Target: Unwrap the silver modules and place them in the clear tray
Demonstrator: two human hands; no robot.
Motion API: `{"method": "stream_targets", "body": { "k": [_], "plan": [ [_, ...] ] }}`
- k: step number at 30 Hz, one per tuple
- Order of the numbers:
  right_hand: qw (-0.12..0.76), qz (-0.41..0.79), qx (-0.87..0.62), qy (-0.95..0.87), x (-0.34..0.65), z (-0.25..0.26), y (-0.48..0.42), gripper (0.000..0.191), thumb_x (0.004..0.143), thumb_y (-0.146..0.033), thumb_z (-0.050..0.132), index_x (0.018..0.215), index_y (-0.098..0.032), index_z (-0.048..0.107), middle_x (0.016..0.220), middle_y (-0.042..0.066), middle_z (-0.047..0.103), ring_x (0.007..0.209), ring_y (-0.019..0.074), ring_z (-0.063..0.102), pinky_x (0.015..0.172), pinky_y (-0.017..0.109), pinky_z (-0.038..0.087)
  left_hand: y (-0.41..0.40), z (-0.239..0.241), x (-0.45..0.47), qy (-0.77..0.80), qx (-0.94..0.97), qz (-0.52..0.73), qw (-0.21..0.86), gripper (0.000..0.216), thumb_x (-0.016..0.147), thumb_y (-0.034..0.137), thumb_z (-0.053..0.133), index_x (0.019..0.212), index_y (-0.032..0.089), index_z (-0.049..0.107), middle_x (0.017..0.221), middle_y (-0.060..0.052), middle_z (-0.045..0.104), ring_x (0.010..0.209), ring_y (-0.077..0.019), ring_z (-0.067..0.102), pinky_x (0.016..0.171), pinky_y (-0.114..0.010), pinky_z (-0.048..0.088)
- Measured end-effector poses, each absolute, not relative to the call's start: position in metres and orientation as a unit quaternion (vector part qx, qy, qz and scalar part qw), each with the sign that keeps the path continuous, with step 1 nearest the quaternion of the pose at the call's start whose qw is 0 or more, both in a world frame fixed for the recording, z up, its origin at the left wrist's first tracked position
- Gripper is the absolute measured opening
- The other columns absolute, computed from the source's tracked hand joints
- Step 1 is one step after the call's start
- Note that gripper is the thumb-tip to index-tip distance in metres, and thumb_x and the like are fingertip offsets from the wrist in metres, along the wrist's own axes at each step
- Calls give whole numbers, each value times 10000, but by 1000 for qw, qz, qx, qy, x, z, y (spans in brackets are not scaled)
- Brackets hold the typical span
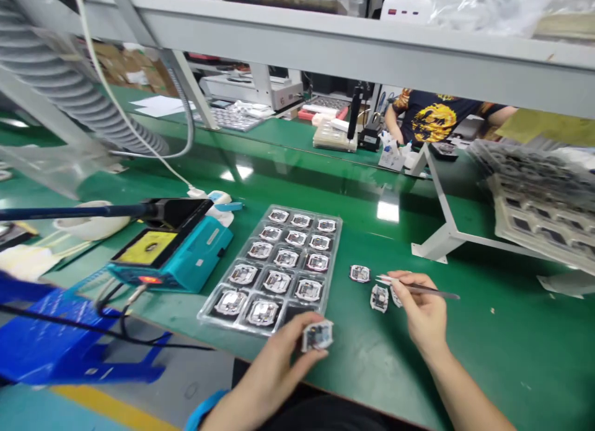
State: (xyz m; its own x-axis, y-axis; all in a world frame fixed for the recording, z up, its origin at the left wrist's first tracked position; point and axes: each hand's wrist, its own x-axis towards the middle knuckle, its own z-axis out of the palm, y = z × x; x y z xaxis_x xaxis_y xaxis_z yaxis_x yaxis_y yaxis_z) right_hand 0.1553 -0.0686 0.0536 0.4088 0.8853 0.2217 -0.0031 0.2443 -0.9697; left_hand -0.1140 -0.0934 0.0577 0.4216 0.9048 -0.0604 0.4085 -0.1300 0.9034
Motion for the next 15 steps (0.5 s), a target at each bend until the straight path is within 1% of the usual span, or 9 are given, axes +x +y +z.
{"method": "stream_targets", "body": {
  "k": [2, 4, 6, 8, 10, 12, 14, 15],
  "plan": [
    [660, 324, -526, -427, 155, 54, -66, 267, 777, -361, 802, 834, -184, 611, 915, 83, 743, 868, 206, 737, 740, 323, 604, -81, 50, -130, 483, 744, 294, 357, 328, 912, 338, 629, 1227, 254, 594, 1203, -104, 681, 1121, -295, 618, 977, -413, 492],
    [660, 314, -533, -425, 156, 53, -63, 288, 765, -382, 808, 821, -182, 609, 905, 83, 741, 856, 208, 737, 740, 326, 606, -71, 40, -141, 474, 792, 297, 244, 301, 913, 338, 629, 1204, 261, 640, 1265, -115, 666, 1216, -337, 559, 1034, -494, 456],
    [659, 307, -538, -427, 156, 52, -60, 306, 752, -397, 815, 811, -179, 609, 897, 84, 742, 852, 209, 736, 735, 324, 605, -67, 32, -148, 462, 827, 283, 149, 321, 918, 335, 619, 1229, 268, 657, 1386, -123, 604, 1320, -381, 468, 1065, -562, 415],
    [655, 302, -544, -429, 156, 50, -60, 315, 743, -404, 820, 801, -176, 610, 899, 87, 740, 847, 207, 732, 723, 312, 599, -66, 27, -153, 452, 850, 257, 91, 389, 927, 344, 603, 1311, 284, 627, 1512, -118, 496, 1405, -414, 366, 1082, -598, 386],
    [647, 313, -551, -424, 156, 49, -61, 314, 751, -410, 811, 821, -173, 618, 872, 79, 731, 805, 198, 728, 686, 294, 590, -65, 25, -161, 444, 861, 240, 66, 447, 944, 363, 572, 1387, 300, 571, 1564, -104, 435, 1449, -419, 302, 1100, -605, 361],
    [636, 354, -543, -420, 154, 48, -63, 311, 798, -437, 763, 901, -173, 636, 744, 41, 691, 728, 186, 714, 635, 280, 576, -59, 25, -174, 468, 846, 253, 47, 454, 967, 389, 518, 1408, 283, 543, 1545, -107, 464, 1456, -400, 307, 1114, -592, 352],
    [612, 415, -520, -426, 148, 46, -67, 341, 851, -471, 693, 1010, -173, 651, 617, -4, 618, 669, 172, 691, 613, 271, 570, -50, 26, -190, 530, 802, 276, 11, 467, 976, 443, 464, 1380, 228, 555, 1469, -146, 542, 1413, -393, 386, 1107, -584, 367],
    [591, 447, -510, -437, 144, 44, -69, 367, 863, -485, 670, 1054, -172, 659, 596, -12, 599, 652, 165, 678, 608, 267, 569, -45, 26, -198, 567, 775, 278, -8, 491, 973, 477, 443, 1357, 196, 566, 1425, -173, 574, 1371, -398, 442, 1093, -582, 383]
  ]
}}
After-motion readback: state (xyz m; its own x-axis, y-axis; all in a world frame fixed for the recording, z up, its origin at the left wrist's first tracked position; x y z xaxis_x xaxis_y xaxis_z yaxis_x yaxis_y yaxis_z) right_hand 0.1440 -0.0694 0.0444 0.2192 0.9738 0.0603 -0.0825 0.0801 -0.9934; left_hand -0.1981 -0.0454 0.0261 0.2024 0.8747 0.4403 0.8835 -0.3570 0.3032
